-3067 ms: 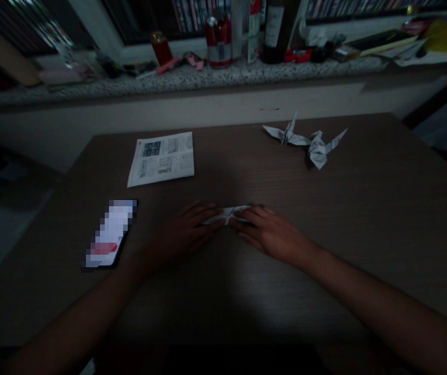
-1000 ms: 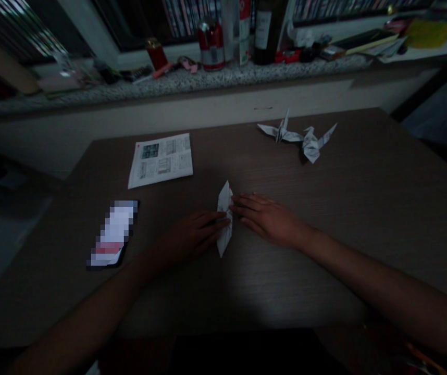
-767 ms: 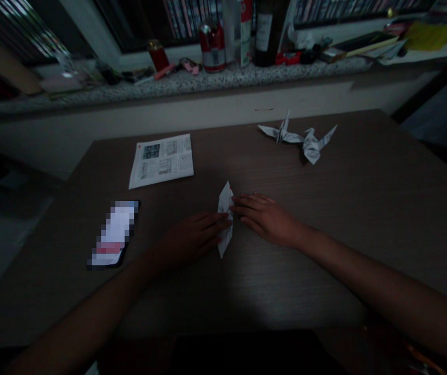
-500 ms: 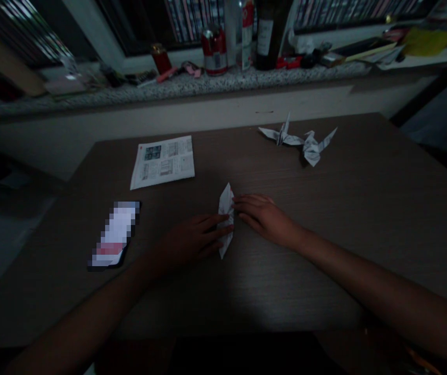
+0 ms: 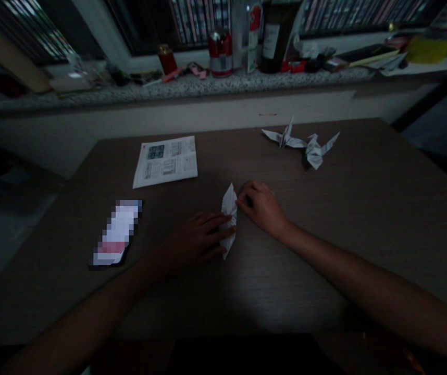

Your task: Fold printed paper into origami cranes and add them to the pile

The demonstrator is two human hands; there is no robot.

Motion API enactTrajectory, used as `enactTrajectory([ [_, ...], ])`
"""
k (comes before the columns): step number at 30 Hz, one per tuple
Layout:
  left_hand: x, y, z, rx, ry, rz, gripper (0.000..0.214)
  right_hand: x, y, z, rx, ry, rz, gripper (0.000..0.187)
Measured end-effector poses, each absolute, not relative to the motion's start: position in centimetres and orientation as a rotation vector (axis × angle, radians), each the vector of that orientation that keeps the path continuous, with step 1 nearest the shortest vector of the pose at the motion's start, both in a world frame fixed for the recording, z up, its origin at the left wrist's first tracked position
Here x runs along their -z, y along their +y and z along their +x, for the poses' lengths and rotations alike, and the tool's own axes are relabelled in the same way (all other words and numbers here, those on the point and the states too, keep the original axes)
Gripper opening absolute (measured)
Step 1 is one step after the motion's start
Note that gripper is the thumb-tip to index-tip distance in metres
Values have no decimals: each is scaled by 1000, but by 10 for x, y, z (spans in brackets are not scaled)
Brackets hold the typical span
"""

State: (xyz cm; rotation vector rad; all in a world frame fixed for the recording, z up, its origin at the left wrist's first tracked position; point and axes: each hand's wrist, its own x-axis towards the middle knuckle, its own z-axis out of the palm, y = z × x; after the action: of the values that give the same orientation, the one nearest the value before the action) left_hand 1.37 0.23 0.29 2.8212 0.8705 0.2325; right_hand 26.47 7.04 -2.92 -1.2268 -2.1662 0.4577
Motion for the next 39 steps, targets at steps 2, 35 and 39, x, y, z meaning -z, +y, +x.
enactTrajectory([
  [2,-1,3,13,-239,862,2812,47,29,76,265,-454,-2161,-1215,9],
  [35,-1,15,6,-321,860,2826,42,19,42,283,-358,-2553,-797,35],
  [39,-6,15,3,-341,937,2839,42,18,38,282,-265,-2577,-819,36],
])
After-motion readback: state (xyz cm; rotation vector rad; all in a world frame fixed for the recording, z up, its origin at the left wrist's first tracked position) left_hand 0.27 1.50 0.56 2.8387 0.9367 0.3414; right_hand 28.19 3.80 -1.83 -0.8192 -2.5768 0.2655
